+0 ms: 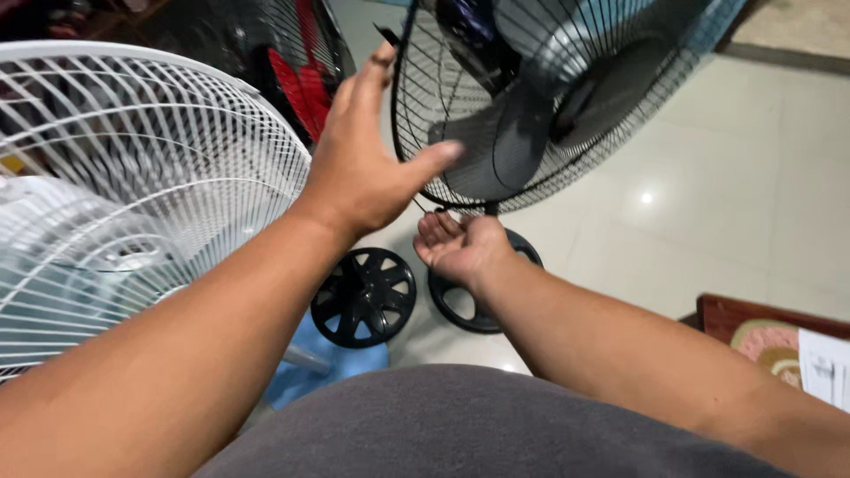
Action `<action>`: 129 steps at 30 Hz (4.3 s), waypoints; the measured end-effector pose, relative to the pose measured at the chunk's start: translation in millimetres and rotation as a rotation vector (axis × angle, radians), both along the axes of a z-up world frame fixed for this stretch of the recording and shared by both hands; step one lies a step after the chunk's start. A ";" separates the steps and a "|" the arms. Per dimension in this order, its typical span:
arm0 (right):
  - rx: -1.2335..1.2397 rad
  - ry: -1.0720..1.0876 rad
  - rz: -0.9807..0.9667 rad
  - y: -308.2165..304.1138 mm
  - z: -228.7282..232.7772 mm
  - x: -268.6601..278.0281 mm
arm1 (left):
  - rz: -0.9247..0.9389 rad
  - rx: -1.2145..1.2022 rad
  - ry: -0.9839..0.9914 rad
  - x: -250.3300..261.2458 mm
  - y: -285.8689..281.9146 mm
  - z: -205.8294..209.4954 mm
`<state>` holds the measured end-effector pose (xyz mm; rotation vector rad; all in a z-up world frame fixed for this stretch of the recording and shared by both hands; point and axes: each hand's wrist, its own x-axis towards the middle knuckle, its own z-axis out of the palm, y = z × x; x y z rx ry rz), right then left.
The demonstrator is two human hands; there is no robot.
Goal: The person wipes a fan blade with a cloth, then attaches the blade to the fan motor and secures it with a nut. The person then places the front wire cage over the blade and secures it to the fan stand.
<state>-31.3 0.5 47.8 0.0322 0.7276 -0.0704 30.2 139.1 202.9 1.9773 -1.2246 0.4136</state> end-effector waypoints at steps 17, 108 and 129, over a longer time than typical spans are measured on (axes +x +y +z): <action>0.118 0.161 -0.126 8.4 66.4 8.1 | 0.056 -0.025 0.401 2.6 -46.3 39.0; -3.262 -0.873 0.286 -224.4 357.0 -33.4 | 0.121 -0.256 0.597 -19.4 -71.8 49.9; -2.431 -0.421 -0.089 -272.4 337.5 -29.4 | 0.076 -0.150 0.671 -12.6 -64.8 67.1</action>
